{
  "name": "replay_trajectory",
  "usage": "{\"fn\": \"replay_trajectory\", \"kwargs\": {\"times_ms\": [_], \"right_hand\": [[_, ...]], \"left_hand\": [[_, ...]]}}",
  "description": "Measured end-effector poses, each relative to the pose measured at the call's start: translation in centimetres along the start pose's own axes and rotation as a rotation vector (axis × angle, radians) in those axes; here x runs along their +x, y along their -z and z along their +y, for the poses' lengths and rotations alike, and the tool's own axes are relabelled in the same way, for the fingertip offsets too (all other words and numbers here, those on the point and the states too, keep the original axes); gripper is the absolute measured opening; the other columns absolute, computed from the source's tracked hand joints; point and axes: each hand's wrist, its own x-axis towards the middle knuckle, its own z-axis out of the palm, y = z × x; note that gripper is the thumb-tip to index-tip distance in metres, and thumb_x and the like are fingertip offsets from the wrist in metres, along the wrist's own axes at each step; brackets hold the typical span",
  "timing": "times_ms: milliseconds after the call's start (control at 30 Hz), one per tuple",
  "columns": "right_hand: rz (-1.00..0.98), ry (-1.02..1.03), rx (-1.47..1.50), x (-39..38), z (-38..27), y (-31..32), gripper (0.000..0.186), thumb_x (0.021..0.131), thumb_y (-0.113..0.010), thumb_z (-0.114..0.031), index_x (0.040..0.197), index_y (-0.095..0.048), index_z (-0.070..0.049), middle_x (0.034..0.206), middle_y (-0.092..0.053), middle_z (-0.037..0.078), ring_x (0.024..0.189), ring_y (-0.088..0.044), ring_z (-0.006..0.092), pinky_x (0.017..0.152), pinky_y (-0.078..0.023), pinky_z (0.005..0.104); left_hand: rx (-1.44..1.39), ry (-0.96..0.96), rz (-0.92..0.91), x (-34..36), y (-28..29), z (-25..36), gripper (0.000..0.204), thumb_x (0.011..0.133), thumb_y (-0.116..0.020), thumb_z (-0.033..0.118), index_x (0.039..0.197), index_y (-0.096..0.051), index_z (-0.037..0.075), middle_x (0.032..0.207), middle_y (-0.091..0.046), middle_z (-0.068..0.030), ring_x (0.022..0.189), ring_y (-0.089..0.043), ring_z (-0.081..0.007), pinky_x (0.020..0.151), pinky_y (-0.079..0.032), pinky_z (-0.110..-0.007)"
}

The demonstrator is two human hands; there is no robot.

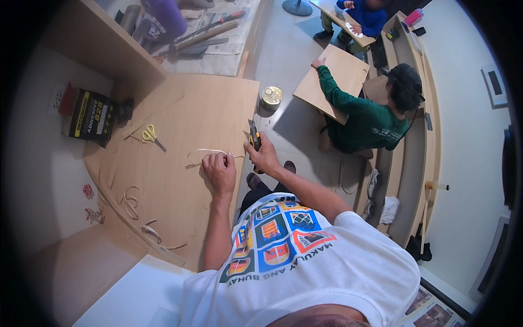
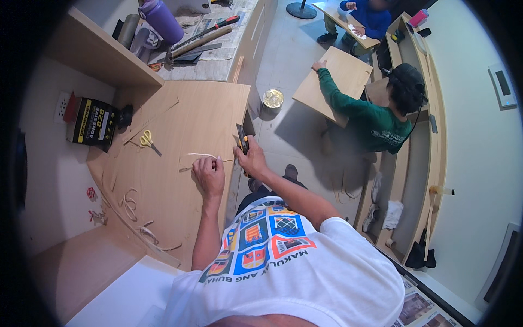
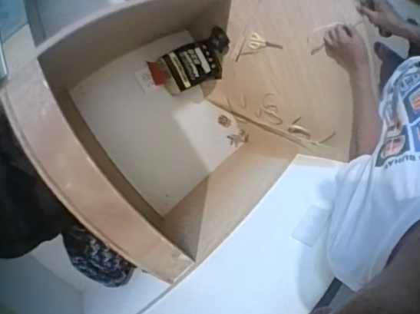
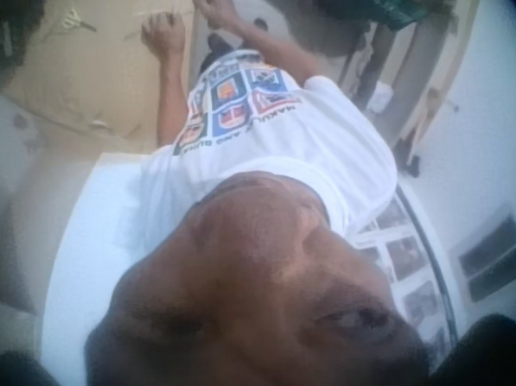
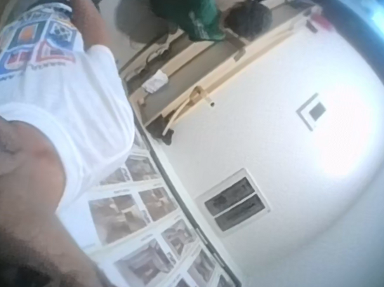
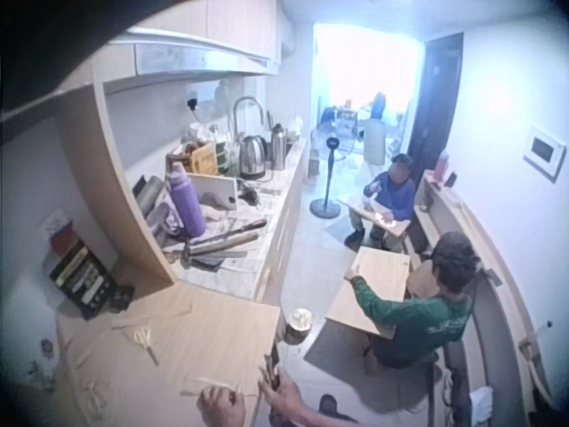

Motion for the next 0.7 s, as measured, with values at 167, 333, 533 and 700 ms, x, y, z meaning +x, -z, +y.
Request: {"fn": "replay_trajectory", "kwargs": {"times_ms": [167,333,533,700], "right_hand": [[-0.007,0.002,0.032,-0.1,0.2,0.0,0.033,0.091,-0.072,-0.025,0.100,-0.050,-0.002,0.072,-0.058,0.021,0.064,-0.059,0.0378,0.061,-0.047,0.0457],[0.041,0.090,-0.050,0.1,0.4,-0.1,0.027,0.093,-0.072,-0.020,0.096,-0.050,-0.004,0.063,-0.056,0.003,0.051,-0.057,0.0112,0.047,-0.046,0.0313],[0.045,0.094,-0.055,-0.3,-0.7,0.3,0.029,0.092,-0.073,-0.022,0.096,-0.051,-0.003,0.062,-0.055,0.005,0.051,-0.055,0.0133,0.048,-0.045,0.0332],[0.063,0.185,-0.125,-0.4,-1.4,0.5,0.036,0.087,-0.080,-0.027,0.094,-0.052,-0.004,0.066,-0.055,0.006,0.055,-0.053,0.0141,0.052,-0.046,0.0345]], "left_hand": [[0.006,-0.013,0.022,0.1,-0.3,-0.2,0.016,0.087,-0.076,0.020,0.081,-0.065,0.009,0.087,-0.066,-0.0058,0.101,-0.060,-0.0302,0.090,-0.046,-0.047],[-0.002,-0.008,0.010,0.1,-0.1,0.0,0.015,0.087,-0.076,0.020,0.083,-0.065,0.010,0.087,-0.067,-0.0060,0.101,-0.060,-0.0297,0.088,-0.046,-0.047],[0.003,-0.005,0.019,0.2,0.1,0.2,0.016,0.088,-0.075,0.021,0.082,-0.065,0.010,0.087,-0.067,-0.0057,0.100,-0.060,-0.0295,0.087,-0.046,-0.047],[0.017,0.009,0.005,0.4,0.2,0.4,0.017,0.089,-0.075,0.023,0.082,-0.066,0.010,0.086,-0.066,-0.0042,0.099,-0.060,-0.0288,0.088,-0.045,-0.047]]}}
